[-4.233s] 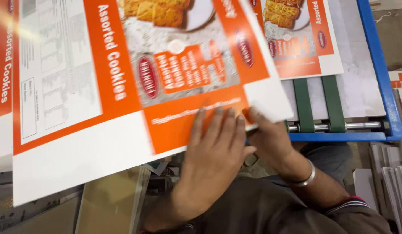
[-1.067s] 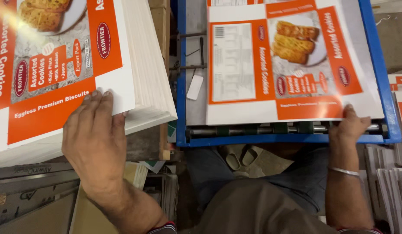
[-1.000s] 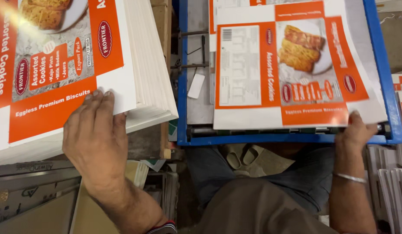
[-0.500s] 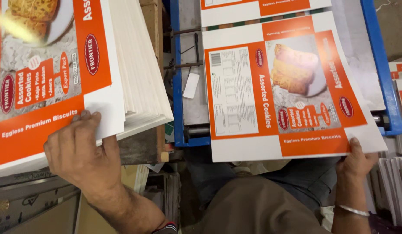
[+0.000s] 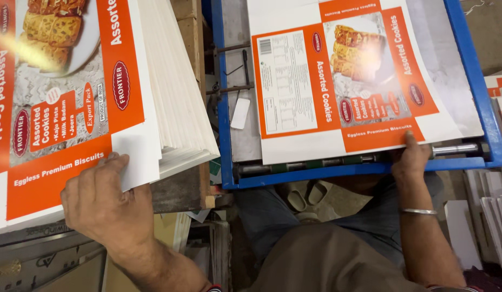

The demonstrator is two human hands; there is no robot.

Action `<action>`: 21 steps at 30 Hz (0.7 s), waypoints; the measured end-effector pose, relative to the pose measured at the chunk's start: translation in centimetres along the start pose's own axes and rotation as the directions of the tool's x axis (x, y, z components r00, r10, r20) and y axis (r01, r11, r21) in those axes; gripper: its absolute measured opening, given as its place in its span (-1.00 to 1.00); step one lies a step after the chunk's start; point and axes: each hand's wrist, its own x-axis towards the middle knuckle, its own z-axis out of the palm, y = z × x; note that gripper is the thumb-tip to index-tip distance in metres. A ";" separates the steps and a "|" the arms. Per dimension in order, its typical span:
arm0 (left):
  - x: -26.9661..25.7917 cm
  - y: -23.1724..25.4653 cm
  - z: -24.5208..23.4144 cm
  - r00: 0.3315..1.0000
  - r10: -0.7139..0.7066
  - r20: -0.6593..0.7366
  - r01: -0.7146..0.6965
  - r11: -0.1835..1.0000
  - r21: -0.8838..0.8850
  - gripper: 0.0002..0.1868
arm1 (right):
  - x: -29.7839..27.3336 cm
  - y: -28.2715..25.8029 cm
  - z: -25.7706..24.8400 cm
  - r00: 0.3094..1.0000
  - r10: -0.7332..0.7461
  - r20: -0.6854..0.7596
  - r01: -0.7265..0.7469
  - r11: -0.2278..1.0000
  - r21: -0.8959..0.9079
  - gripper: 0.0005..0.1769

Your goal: The person sits and repeatedly picks up printed paper sheets from a stack on the left, places them onto a blue roller machine, and then moves the processed sheets to a pile on the right.

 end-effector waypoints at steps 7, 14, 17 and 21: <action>2.3 -1.8 -3.7 0.958 0.088 0.273 -0.032 0.978 -0.205 -0.55 | -3.2 1.0 0.4 0.920 0.335 0.203 -0.311 0.940 -0.141 -0.61; 2.4 -5.6 -2.3 0.970 -0.242 -0.013 0.212 0.874 -0.437 -0.78 | -8.0 -5.9 7.2 0.859 0.303 0.413 -0.240 0.950 -0.199 -0.56; 1.9 -1.2 -1.6 0.994 -0.040 -0.101 0.015 0.970 -0.245 -0.82 | -11.7 -10.1 12.4 0.755 0.228 0.615 -0.203 0.973 -0.112 -0.51; 0.8 9.2 -0.9 0.970 0.143 0.196 -0.123 0.986 -0.112 -0.56 | -18.4 -14.5 17.6 0.406 0.069 0.911 -0.271 0.961 0.048 -0.44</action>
